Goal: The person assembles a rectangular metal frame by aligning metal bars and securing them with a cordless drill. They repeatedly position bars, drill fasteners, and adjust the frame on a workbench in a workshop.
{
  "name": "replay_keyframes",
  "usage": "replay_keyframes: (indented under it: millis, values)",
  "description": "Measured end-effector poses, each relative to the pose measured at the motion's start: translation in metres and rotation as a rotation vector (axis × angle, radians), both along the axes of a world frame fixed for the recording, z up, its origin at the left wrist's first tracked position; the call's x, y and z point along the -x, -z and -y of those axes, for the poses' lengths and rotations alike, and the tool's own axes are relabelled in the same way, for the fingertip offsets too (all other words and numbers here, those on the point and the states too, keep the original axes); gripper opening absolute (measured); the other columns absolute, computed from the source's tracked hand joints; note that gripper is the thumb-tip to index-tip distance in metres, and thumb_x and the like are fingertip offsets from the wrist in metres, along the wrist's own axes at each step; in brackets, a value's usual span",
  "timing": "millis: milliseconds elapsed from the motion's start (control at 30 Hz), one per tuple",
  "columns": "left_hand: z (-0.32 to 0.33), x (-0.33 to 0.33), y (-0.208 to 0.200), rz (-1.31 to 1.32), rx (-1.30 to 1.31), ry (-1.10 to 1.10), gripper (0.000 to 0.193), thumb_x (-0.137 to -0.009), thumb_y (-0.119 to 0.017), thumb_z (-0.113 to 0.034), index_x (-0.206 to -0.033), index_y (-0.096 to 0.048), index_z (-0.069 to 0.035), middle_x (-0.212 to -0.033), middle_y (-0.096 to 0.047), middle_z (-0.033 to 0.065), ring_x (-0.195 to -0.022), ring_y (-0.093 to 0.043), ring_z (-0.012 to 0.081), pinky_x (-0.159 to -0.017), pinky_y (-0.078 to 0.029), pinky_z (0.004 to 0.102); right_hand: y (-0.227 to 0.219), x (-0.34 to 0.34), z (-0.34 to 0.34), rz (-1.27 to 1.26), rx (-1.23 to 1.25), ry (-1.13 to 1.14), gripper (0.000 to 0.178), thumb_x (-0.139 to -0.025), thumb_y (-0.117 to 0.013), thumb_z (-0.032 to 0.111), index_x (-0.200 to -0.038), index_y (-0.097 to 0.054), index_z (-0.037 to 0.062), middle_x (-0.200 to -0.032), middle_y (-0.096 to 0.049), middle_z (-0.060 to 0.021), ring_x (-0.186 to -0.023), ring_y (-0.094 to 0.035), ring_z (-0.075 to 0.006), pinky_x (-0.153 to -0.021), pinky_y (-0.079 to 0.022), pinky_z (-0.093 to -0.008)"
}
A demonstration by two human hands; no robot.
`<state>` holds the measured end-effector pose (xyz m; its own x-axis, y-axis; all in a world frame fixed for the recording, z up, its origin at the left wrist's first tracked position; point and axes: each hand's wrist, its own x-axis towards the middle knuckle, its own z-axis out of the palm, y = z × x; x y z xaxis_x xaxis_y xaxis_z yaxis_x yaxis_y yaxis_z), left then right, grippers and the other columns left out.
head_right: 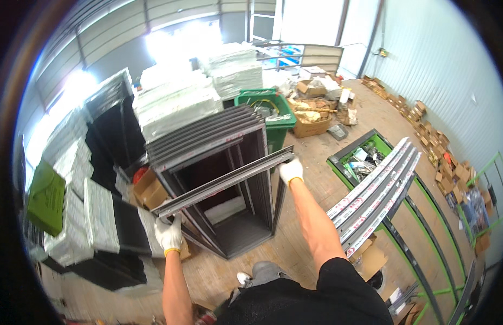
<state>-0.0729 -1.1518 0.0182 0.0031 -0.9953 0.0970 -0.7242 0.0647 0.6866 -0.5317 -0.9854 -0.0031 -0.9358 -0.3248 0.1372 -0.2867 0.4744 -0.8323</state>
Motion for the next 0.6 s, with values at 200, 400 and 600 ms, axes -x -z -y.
replay_keyframes:
  millis: [200,400,600]
  values:
    - [0.036,0.01,0.004,-0.116,0.009,0.097,0.083,-0.083,-0.08,-0.045,-0.147,-0.054,0.001,-0.131,-0.068,0.0283,-0.122,-0.065,0.0434,-0.107,-0.049,0.048,-0.046,-0.054,-0.001,0.105,-0.228,-0.099,0.071,-0.076,-0.083,0.042,-0.124,-0.069,-0.008,-0.123,-0.071,-0.0321,-0.12,-0.068,-0.0436,-0.105,-0.054,-0.0443]
    - [0.008,-0.005,0.073,-0.237,-0.072,0.166,0.046,-0.087,-0.078,-0.03,-0.112,-0.068,0.007,-0.106,-0.075,0.0256,-0.1,-0.072,0.0408,-0.094,-0.054,0.0467,-0.052,-0.123,-0.051,0.204,-0.103,-0.242,0.074,-0.083,-0.082,0.041,-0.135,-0.065,-0.0082,-0.133,-0.069,-0.0278,-0.127,-0.066,-0.0375,-0.111,-0.049,-0.04]
    - [-0.033,-0.047,0.22,-0.652,-0.618,0.28,0.026,-0.09,-0.072,-0.022,-0.096,-0.069,0.003,-0.073,-0.064,0.0071,-0.062,-0.056,0.0175,-0.058,-0.048,0.0354,-0.077,-0.153,-0.159,0.176,0.019,0.01,0.05,-0.091,-0.079,0.023,-0.133,-0.068,-0.0035,-0.125,-0.075,-0.0222,-0.118,-0.073,-0.0293,-0.106,-0.055,-0.0375]
